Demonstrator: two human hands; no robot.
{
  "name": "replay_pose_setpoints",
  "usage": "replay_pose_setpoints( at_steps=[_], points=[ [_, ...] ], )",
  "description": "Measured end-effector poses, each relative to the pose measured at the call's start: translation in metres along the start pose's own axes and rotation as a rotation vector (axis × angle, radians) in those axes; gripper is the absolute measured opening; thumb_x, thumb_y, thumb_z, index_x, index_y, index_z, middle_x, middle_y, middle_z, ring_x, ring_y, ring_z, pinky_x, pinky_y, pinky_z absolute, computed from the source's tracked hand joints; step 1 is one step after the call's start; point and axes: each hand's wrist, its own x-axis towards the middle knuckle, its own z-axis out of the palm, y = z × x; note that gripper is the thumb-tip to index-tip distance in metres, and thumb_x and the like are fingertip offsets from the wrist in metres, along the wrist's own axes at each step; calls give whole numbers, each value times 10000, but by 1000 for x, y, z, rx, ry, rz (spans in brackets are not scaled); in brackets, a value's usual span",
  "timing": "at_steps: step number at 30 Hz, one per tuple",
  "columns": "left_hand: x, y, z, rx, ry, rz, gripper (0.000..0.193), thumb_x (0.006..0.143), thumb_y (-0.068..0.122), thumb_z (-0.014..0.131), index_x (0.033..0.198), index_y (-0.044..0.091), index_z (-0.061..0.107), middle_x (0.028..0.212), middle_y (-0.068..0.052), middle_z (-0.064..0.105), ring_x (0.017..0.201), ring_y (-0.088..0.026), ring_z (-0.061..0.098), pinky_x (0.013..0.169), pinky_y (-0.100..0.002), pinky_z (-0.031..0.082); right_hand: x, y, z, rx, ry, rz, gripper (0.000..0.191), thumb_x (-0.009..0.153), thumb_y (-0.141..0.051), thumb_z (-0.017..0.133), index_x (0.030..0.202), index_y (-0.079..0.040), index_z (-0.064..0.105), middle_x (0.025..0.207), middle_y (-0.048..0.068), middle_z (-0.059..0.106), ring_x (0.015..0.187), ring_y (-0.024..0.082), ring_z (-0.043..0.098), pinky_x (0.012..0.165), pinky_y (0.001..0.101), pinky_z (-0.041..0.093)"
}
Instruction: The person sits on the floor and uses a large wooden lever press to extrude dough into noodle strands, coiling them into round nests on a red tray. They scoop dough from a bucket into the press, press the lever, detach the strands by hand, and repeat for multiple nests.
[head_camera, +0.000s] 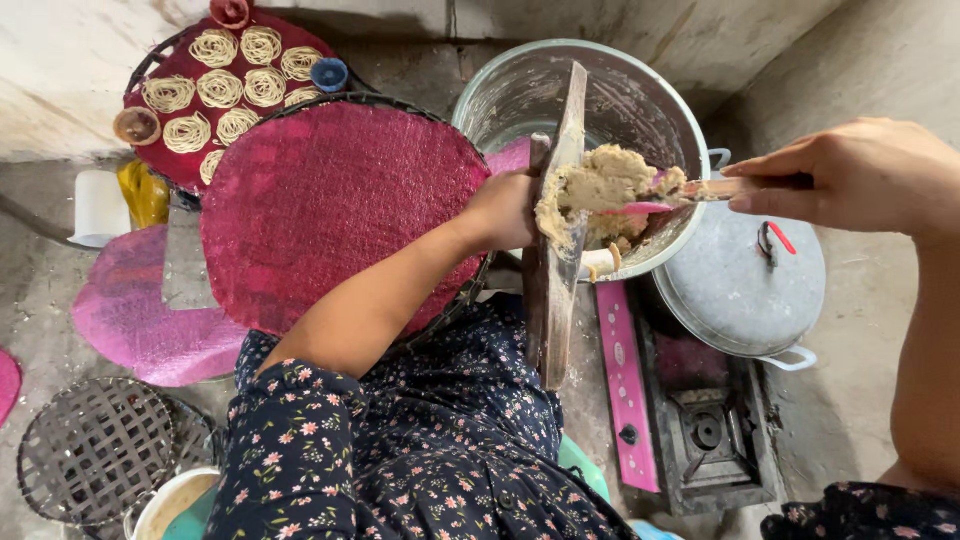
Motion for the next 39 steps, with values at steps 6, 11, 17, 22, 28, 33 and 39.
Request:
replay_pose_setpoints(
  at_steps=[6, 11, 17, 22, 28, 33, 39],
  points=[
    [16, -7, 9, -1, -45, -118, 317, 750, 280, 778, 999, 89, 742, 982, -191, 754, 908, -370, 738, 844, -467, 573, -12, -54, -50, -292, 216, -81, 434, 895, -612, 616, 1267, -419, 731, 974, -120, 759, 961, 101, 727, 676, 273, 580],
    [36, -22, 29, -79, 71, -12, 322, 705, 253, 801, 980, 91, 759, 887, -166, 757, 843, -379, 732, 742, -466, 570, -9, -117, -40, -695, 504, -347, 292, 1023, -316, 587, 1278, -224, 696, 877, -122, 640, 848, 59, 635, 692, 212, 494],
    [36, -52, 35, -116, 266, 75, 309, 779, 264, 824, 1017, 77, 762, 1031, -195, 744, 953, -410, 699, 813, -471, 555, -34, -70, -22, -509, 839, -190, 48, 963, -293, 762, 945, -282, 719, 725, -107, 664, 722, 63, 687, 616, 223, 493],
    [34, -67, 32, -214, 291, 116, 386, 761, 260, 817, 1084, 67, 730, 1087, -186, 740, 1020, -392, 700, 863, -445, 561, -44, -21, 26, 337, 806, -189, 242, 985, -340, 737, 1142, -162, 691, 1013, -63, 715, 913, 101, 721, 821, 241, 563],
    [40, -66, 36, -111, 292, 144, 396, 769, 267, 825, 1105, 76, 737, 1106, -183, 741, 1043, -407, 691, 884, -448, 553, -20, -15, 56, 124, 856, -33, 224, 944, -338, 835, 1074, -175, 752, 956, -36, 724, 825, 138, 713, 710, 270, 536],
    [43, -61, 37, -119, 176, -16, 359, 759, 239, 804, 1070, 70, 741, 1075, -183, 743, 996, -382, 706, 856, -436, 556, -18, -30, 22, 37, 820, -48, 225, 830, -327, 901, 967, -178, 804, 807, -25, 728, 676, 170, 690, 587, 296, 517],
    [49, -55, 44, -93, 79, -88, 284, 749, 185, 796, 1004, 68, 753, 994, -194, 755, 938, -375, 722, 843, -435, 563, -18, -45, -17, -70, 791, -169, 202, 867, -379, 859, 992, -230, 804, 775, -60, 714, 707, 131, 701, 669, 292, 525]
  ],
)
